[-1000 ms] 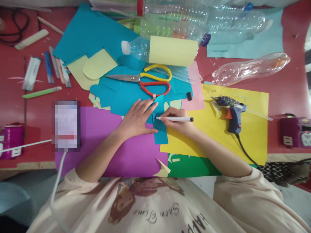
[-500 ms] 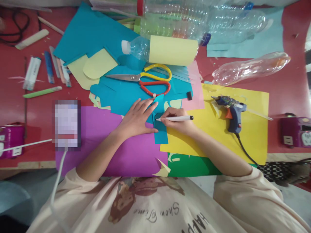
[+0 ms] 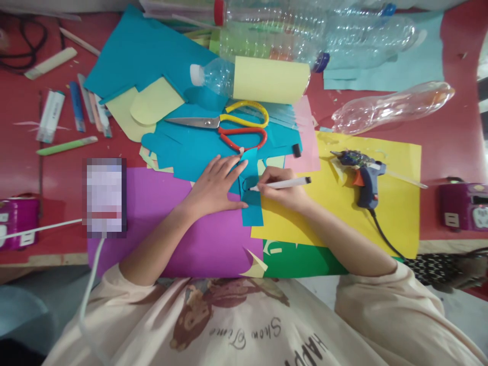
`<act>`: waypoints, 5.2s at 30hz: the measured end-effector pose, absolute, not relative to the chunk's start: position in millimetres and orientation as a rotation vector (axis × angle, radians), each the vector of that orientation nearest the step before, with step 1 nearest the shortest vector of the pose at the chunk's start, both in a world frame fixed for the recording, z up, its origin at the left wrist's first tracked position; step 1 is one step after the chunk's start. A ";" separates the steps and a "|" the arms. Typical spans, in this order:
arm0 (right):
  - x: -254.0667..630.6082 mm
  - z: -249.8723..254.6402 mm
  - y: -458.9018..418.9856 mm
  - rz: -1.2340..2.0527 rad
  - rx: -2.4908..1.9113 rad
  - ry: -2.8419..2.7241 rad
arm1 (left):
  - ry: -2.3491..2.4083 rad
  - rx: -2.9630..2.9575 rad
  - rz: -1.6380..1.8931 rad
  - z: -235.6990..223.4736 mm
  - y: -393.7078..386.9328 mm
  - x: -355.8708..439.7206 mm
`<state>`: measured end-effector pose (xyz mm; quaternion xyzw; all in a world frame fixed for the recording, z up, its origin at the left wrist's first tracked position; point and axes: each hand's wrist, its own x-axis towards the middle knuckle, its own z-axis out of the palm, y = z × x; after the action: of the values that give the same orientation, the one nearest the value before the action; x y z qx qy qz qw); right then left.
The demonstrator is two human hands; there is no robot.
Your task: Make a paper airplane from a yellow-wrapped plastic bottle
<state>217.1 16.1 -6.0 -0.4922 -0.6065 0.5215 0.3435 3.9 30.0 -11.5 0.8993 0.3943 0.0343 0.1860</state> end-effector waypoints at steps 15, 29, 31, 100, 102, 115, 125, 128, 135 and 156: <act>221.3 -9.7 20.2 1.290 -1.327 -1.607 | 1.109 2.526 0.106 -11.7 30.6 4.4; 221.0 -7.2 20.9 1.227 -1.374 -1.590 | 1.120 2.514 0.088 -9.4 30.1 4.8; 222.6 -6.8 20.9 1.198 -1.367 -1.585 | 1.126 2.508 0.070 -8.8 30.1 5.2; 225.9 -3.3 16.0 1.410 -1.290 -1.727 | 1.105 2.533 0.109 -12.3 30.4 3.3; 225.2 -3.4 15.2 1.413 -1.298 -1.757 | 1.104 2.537 0.111 -12.1 30.1 3.3; 227.4 -4.1 15.2 1.361 -1.302 -1.758 | 1.107 2.531 0.115 -12.5 29.9 3.1; 227.7 -1.2 17.6 1.312 -1.312 -1.695 | 1.116 2.539 0.075 -12.3 29.9 4.0; 228.6 -5.0 16.1 1.338 -1.328 -1.714 | 1.110 2.541 0.087 -12.5 29.9 3.7; 231.7 -6.6 19.2 1.207 -1.296 -1.496 | 1.107 2.538 0.080 -11.6 30.3 3.6; 227.0 -26.6 49.2 1.076 -1.212 -1.692 | 1.160 2.493 0.081 -5.8 32.4 6.9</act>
<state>227.0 49.2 -26.6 -0.4768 -0.6654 0.4229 0.3886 6.9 32.4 -5.8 0.8889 0.4138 0.0287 0.1942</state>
